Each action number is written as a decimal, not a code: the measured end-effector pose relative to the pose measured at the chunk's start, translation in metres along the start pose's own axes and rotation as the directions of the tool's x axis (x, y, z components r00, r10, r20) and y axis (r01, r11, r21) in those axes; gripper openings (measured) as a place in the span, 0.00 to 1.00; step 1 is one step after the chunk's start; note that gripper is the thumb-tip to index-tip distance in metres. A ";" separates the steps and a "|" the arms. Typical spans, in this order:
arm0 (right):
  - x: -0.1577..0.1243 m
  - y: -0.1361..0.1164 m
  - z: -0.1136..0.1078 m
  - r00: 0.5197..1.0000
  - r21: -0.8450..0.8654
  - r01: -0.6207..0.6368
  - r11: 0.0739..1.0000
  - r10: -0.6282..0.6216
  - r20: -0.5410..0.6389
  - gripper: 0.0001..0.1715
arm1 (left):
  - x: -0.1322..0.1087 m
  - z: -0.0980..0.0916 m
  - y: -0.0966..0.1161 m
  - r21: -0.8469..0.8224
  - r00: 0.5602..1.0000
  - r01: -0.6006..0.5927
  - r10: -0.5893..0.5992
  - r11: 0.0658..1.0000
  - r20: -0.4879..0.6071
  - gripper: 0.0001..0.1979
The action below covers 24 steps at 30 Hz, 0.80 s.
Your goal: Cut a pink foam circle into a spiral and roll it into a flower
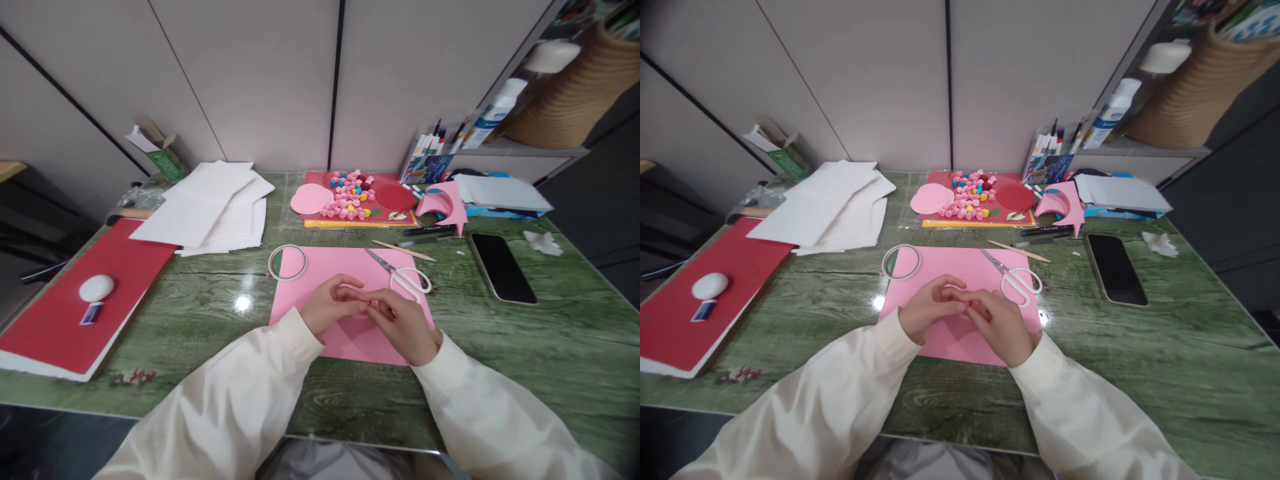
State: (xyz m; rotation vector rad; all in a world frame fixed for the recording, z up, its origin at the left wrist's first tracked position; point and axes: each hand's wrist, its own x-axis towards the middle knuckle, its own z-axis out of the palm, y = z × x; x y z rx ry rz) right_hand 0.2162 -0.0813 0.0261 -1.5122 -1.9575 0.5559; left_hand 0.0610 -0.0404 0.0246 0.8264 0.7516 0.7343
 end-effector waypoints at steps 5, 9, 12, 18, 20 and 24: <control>-0.001 0.001 0.001 0.999 -0.012 -0.035 0.999 0.035 -0.020 0.02 | 0.000 0.000 -0.001 0.024 1.000 0.011 -0.012 1.000 0.024 0.19; -0.001 0.000 0.001 0.999 0.002 -0.040 0.999 0.040 -0.006 0.04 | 0.000 0.001 -0.003 0.064 0.999 0.000 -0.003 0.998 0.050 0.19; -0.001 0.001 0.001 1.000 0.007 -0.030 1.000 0.030 0.007 0.04 | 0.000 0.002 -0.005 0.081 0.999 -0.009 0.005 0.997 0.048 0.20; -0.001 0.000 0.002 1.000 0.016 -0.021 1.000 0.021 -0.016 0.06 | 0.001 0.004 -0.007 0.072 1.000 -0.006 0.005 0.997 0.016 0.19; -0.001 -0.001 0.001 1.000 0.022 -0.022 1.000 0.023 -0.013 0.06 | 0.001 0.005 -0.007 0.071 1.000 -0.007 0.007 0.997 -0.002 0.19; 0.000 -0.004 -0.002 1.000 0.034 -0.017 0.999 0.018 -0.021 0.03 | 0.000 0.004 -0.005 0.006 0.998 0.009 -0.008 1.000 -0.060 0.19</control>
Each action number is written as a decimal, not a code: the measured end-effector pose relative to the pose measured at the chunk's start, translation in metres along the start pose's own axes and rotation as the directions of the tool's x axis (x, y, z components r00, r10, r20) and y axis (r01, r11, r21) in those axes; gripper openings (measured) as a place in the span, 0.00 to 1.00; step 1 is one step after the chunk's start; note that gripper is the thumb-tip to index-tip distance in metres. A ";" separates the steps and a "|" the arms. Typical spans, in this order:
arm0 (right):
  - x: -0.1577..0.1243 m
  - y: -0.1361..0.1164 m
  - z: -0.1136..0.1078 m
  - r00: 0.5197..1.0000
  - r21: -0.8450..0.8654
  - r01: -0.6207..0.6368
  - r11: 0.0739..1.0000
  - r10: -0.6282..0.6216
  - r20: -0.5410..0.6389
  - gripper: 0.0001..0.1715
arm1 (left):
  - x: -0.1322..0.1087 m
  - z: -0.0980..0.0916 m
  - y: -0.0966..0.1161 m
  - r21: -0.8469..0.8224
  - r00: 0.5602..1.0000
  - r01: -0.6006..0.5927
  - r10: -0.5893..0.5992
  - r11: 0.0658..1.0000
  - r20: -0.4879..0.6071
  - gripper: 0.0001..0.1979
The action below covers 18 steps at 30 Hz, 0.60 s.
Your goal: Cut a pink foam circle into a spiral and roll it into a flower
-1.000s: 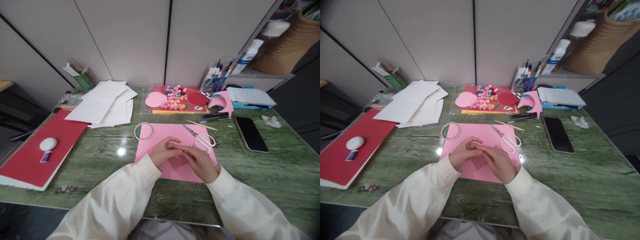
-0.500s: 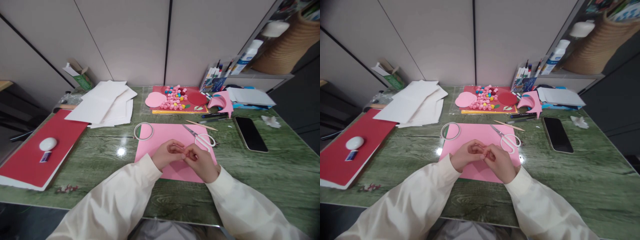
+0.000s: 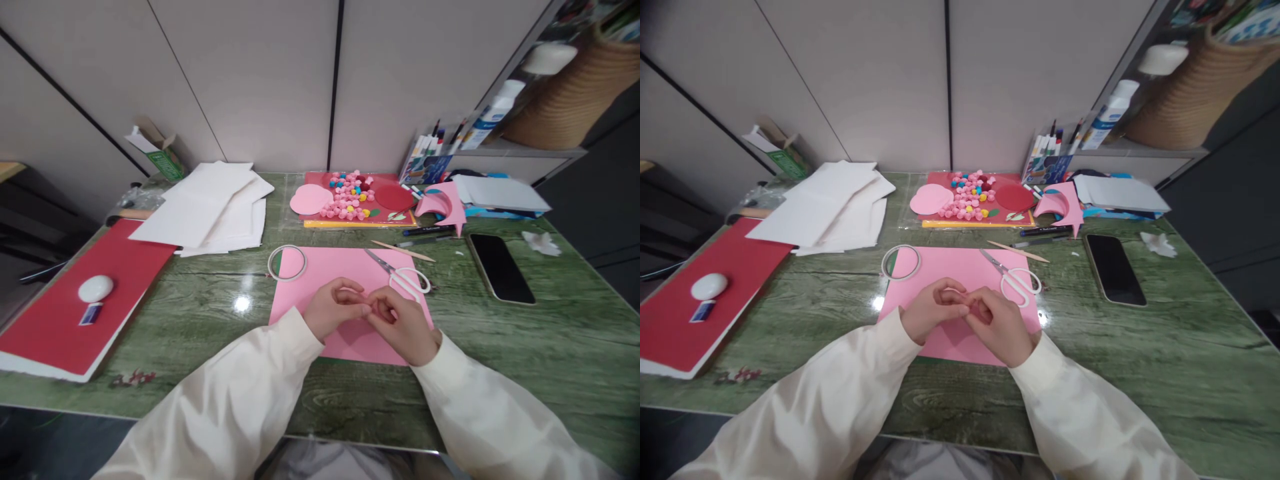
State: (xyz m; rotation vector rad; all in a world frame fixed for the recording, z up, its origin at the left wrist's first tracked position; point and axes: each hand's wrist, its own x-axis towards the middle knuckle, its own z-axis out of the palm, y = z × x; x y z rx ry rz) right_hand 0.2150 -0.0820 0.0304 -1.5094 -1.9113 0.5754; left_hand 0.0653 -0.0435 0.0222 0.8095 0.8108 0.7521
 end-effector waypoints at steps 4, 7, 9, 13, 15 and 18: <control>0.001 -0.002 -0.003 0.999 0.008 0.041 0.999 -0.041 0.009 0.08 | 0.001 -0.003 0.001 -0.052 1.000 -0.002 0.001 0.999 -0.025 0.19; 0.002 -0.001 -0.003 0.993 0.037 0.087 0.996 -0.089 0.071 0.12 | 0.001 -0.004 0.002 -0.023 1.000 -0.004 0.004 1.000 0.001 0.18; 0.002 0.000 -0.003 0.989 0.066 0.111 0.992 -0.117 0.090 0.15 | 0.001 -0.004 0.002 -0.025 1.000 -0.014 0.014 1.000 0.018 0.17; 0.002 0.002 -0.001 0.992 0.074 0.098 0.992 -0.103 0.068 0.14 | -0.001 -0.001 0.003 -0.050 1.000 -0.029 0.029 0.998 0.003 0.17; 0.001 0.002 0.000 0.996 0.046 0.066 0.997 -0.069 0.049 0.12 | -0.001 0.001 0.003 -0.058 1.000 -0.020 0.020 0.998 -0.001 0.18; 0.000 0.003 0.002 1.000 0.007 0.023 1.000 -0.023 0.016 0.09 | -0.001 0.002 0.002 -0.065 1.000 -0.010 0.010 0.998 0.000 0.18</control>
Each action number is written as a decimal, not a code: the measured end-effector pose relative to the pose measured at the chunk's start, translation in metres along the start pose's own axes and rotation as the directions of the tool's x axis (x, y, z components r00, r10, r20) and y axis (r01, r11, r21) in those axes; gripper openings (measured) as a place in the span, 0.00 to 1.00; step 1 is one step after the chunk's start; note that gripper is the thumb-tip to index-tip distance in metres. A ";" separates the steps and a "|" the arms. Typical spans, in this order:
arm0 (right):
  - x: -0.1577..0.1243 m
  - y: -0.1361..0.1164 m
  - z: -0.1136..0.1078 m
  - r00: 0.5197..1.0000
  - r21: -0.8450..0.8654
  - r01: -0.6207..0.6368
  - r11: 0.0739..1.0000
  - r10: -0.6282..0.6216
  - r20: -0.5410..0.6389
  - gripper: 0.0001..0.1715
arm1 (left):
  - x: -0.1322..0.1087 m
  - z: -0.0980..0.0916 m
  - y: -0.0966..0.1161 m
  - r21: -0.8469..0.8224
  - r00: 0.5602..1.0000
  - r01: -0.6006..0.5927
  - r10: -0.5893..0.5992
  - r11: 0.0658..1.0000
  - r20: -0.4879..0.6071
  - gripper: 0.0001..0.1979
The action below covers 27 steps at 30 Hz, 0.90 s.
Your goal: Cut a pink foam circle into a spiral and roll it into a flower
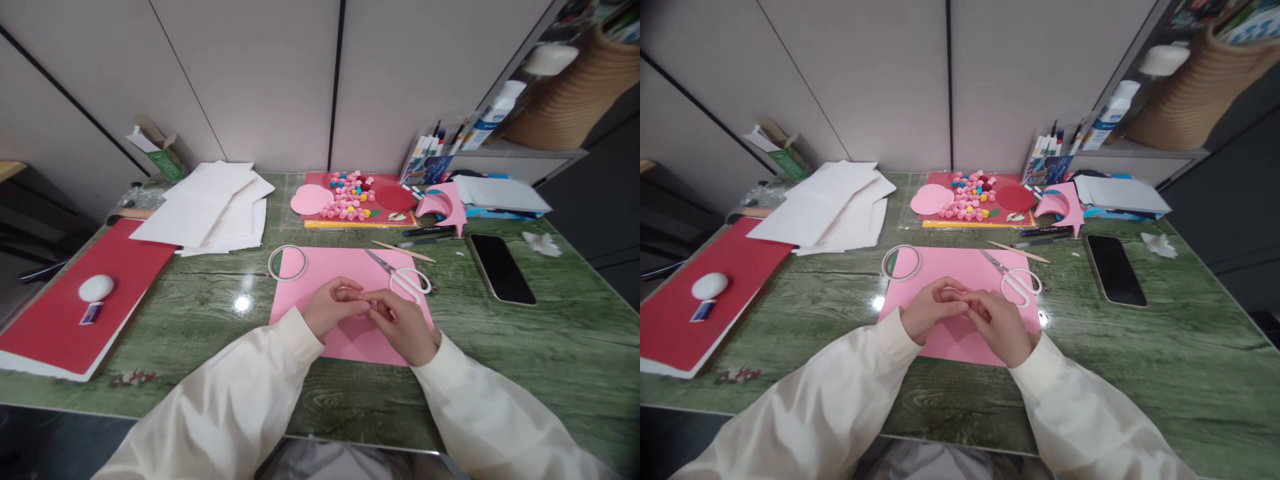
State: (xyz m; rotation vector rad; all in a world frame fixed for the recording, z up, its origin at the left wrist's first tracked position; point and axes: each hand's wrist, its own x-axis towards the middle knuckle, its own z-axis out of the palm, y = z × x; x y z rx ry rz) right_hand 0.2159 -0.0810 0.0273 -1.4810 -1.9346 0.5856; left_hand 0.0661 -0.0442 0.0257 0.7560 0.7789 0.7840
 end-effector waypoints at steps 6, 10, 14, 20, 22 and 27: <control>-0.001 0.002 0.002 0.999 -0.004 -0.033 0.999 0.033 -0.019 0.02 | 0.000 0.001 -0.002 0.017 1.000 0.029 -0.029 0.999 0.007 0.19; -0.001 0.001 0.002 0.999 0.010 -0.034 0.999 0.034 -0.011 0.05 | 0.000 0.000 -0.005 0.030 0.999 0.024 -0.025 0.999 0.021 0.18; -0.001 0.000 0.001 0.999 0.024 -0.030 0.999 0.030 -0.019 0.04 | 0.001 0.000 -0.006 0.034 1.000 0.016 -0.016 0.999 0.009 0.18; 0.000 -0.005 -0.002 1.000 0.022 -0.002 1.000 0.002 -0.005 0.05 | 0.000 0.000 -0.003 -0.001 1.000 0.003 -0.003 1.000 -0.013 0.18; 0.000 -0.005 -0.002 1.000 0.022 0.012 1.000 -0.013 0.015 0.07 | 0.000 -0.001 -0.002 0.012 1.000 -0.006 0.006 1.000 -0.005 0.19; 0.000 -0.003 -0.003 0.993 0.065 0.085 0.994 -0.090 0.070 0.13 | 0.000 -0.002 -0.002 0.048 0.998 -0.041 0.038 0.998 0.045 0.18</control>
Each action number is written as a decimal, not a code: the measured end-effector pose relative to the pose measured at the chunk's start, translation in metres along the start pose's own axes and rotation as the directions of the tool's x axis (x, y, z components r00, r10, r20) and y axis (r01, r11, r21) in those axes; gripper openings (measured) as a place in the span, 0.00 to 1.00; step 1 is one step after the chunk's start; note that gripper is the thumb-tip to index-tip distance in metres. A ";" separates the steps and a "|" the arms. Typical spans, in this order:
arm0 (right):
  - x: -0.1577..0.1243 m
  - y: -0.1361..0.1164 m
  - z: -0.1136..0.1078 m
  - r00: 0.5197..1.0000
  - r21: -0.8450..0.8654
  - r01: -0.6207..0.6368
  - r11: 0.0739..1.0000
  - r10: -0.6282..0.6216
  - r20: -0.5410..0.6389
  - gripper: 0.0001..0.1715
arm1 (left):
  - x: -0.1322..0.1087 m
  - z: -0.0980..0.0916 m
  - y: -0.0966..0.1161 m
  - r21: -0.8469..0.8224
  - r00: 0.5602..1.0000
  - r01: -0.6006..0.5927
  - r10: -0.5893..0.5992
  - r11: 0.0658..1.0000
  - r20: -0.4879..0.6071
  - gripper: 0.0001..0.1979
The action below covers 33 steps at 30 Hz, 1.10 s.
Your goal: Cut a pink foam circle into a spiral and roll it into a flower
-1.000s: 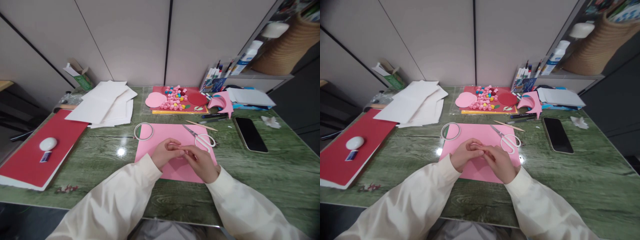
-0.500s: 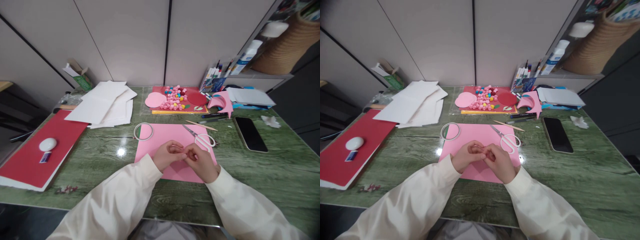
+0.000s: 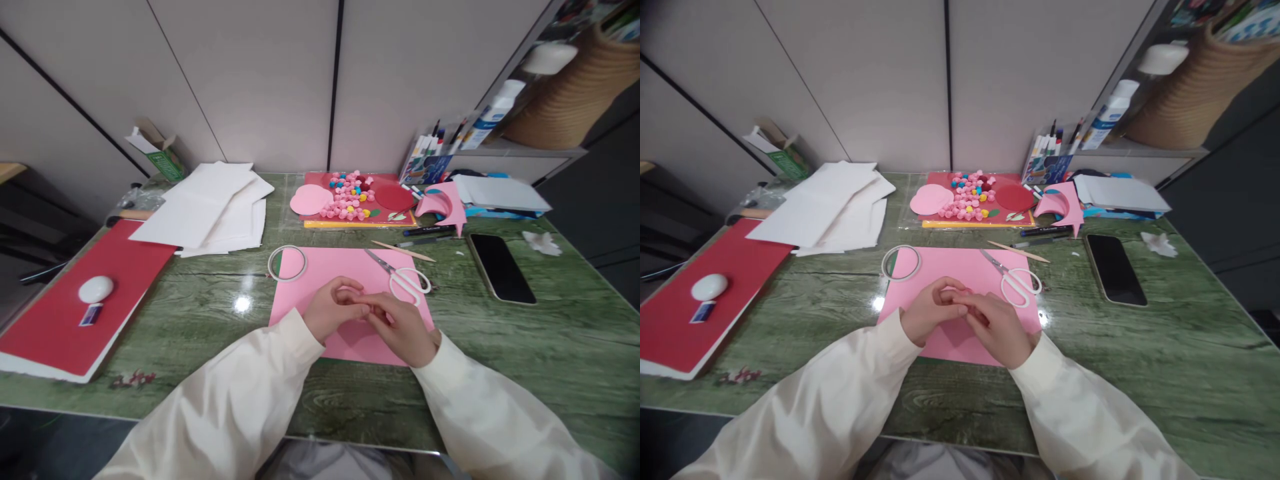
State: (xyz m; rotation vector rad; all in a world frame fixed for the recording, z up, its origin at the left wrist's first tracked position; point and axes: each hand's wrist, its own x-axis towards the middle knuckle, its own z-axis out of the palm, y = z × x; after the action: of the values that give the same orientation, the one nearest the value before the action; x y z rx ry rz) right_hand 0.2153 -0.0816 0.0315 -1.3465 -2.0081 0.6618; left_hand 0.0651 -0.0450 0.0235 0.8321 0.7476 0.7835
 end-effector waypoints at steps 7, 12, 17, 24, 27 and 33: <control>0.000 -0.003 -0.002 1.000 -0.011 0.002 1.000 -0.002 0.003 0.14 | -0.001 0.001 0.003 0.008 1.000 0.014 -0.014 1.000 -0.019 0.17; -0.001 0.001 0.000 0.997 -0.051 -0.045 0.998 0.042 -0.062 0.10 | 0.000 0.000 0.001 -0.018 1.000 0.015 -0.015 1.000 -0.022 0.17; -0.002 0.003 0.002 0.994 -0.089 -0.089 0.992 0.082 -0.072 0.04 | -0.001 0.001 0.000 -0.020 0.999 0.032 -0.032 0.999 -0.016 0.18; -0.002 0.004 0.002 0.991 -0.083 -0.118 0.990 0.112 -0.075 0.06 | -0.002 0.004 -0.003 0.001 0.998 0.057 -0.057 0.998 -0.010 0.19; -0.001 0.002 0.002 0.992 -0.072 -0.104 0.992 0.099 -0.073 0.05 | -0.001 0.002 -0.003 0.019 0.999 0.043 -0.042 0.999 -0.021 0.19; 0.000 -0.002 0.000 0.993 -0.028 -0.072 0.997 0.069 -0.091 0.05 | -0.001 0.001 0.000 -0.052 0.996 0.037 -0.041 0.998 -0.075 0.18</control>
State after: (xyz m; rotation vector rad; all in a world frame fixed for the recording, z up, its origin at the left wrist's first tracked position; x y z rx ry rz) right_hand 0.2141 -0.0822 0.0333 -1.4459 -1.9146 0.5932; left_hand 0.0653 -0.0457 0.0239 0.7440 0.8061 0.7995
